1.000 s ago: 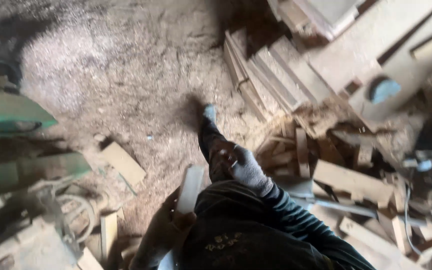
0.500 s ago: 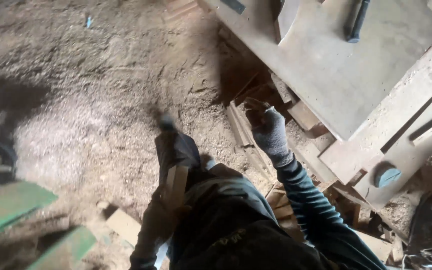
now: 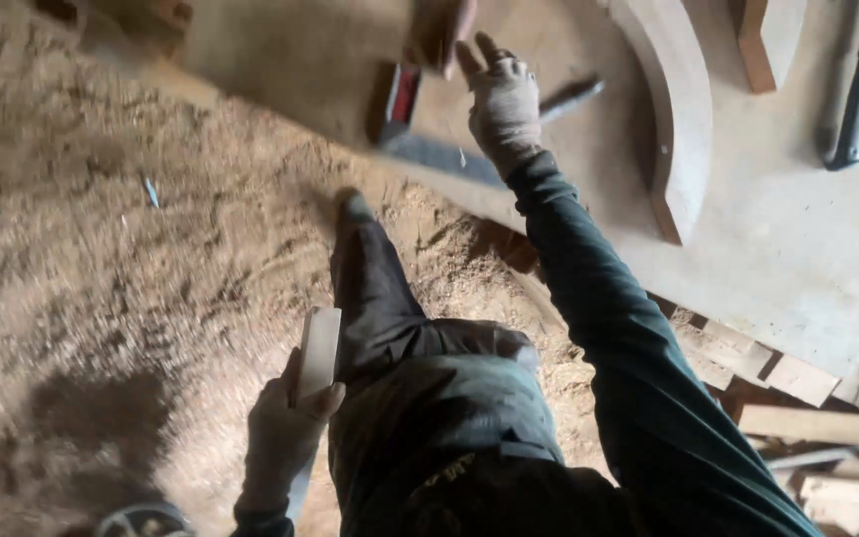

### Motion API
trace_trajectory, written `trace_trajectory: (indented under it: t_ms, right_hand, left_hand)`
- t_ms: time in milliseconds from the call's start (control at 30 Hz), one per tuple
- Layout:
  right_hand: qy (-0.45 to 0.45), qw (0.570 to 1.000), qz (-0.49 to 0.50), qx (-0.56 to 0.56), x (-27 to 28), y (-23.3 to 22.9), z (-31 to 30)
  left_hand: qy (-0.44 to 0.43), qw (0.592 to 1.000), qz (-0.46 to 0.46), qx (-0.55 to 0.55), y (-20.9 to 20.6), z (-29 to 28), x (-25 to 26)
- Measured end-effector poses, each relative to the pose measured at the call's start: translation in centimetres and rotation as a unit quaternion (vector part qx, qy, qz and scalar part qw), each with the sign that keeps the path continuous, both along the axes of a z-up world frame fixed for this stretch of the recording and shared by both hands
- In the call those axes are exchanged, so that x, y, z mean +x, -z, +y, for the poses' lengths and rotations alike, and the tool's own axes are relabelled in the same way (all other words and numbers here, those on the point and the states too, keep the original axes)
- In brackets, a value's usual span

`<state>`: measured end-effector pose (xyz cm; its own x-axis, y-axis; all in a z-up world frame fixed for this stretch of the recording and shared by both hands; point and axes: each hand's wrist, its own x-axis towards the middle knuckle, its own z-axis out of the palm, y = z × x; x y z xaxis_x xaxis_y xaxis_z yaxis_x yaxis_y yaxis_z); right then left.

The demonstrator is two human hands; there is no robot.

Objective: The person sands a small wooden block and then uses a square and a pen to mark lines on curved wooden pieces for assembly or further cutting.

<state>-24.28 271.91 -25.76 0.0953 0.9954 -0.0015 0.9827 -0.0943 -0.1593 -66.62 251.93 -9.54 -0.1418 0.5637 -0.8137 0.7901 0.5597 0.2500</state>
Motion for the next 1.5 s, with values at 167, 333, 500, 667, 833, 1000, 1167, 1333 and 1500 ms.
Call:
trace_trajectory:
  t_ms: [167, 333, 500, 667, 833, 1000, 1167, 1333, 1500]
  right_hand:
    - [-0.072, 0.995, -0.075, 0.004, 0.0, 1.1, 6.9]
    - [0.020, 0.995, -0.040, 0.090, -1.8, -1.1, 2.9]
    - [0.285, 0.942, 0.045, 0.172, -7.0, -9.7, -10.9]
    - [0.554, 0.828, 0.088, -0.020, -11.9, -8.5, -29.6]
    - [0.764, 0.627, 0.135, 0.068, -17.5, -8.6, -39.6]
    - [0.810, 0.508, 0.286, 0.059, -22.2, -4.3, -43.1]
    - [0.822, 0.508, 0.245, 0.082, -17.4, -1.8, -48.8]
    - [0.777, 0.507, 0.303, 0.215, -0.8, -7.1, -49.1]
    - [0.725, 0.587, 0.275, 0.230, 12.3, -9.5, -47.4]
  left_hand:
    - [0.064, 0.997, -0.047, -0.008, -4.9, 17.6, 0.9]
    - [0.275, 0.948, -0.153, 0.046, -6.3, 25.7, 5.5]
    - [0.369, 0.914, -0.171, 0.024, -6.1, 26.2, 13.7]
    - [0.498, 0.814, -0.292, 0.068, -6.8, 23.0, 24.5]
    - [0.668, 0.706, -0.234, 0.038, -3.5, 16.6, 34.8]
    - [0.706, 0.659, -0.241, 0.095, 1.6, 6.9, 43.4]
    - [0.678, 0.704, -0.210, -0.018, 0.0, -1.4, 51.2]
    - [0.643, 0.748, -0.164, -0.014, 5.0, -7.5, 55.8]
    - [0.603, 0.791, -0.100, -0.019, 6.4, -10.2, 57.7]
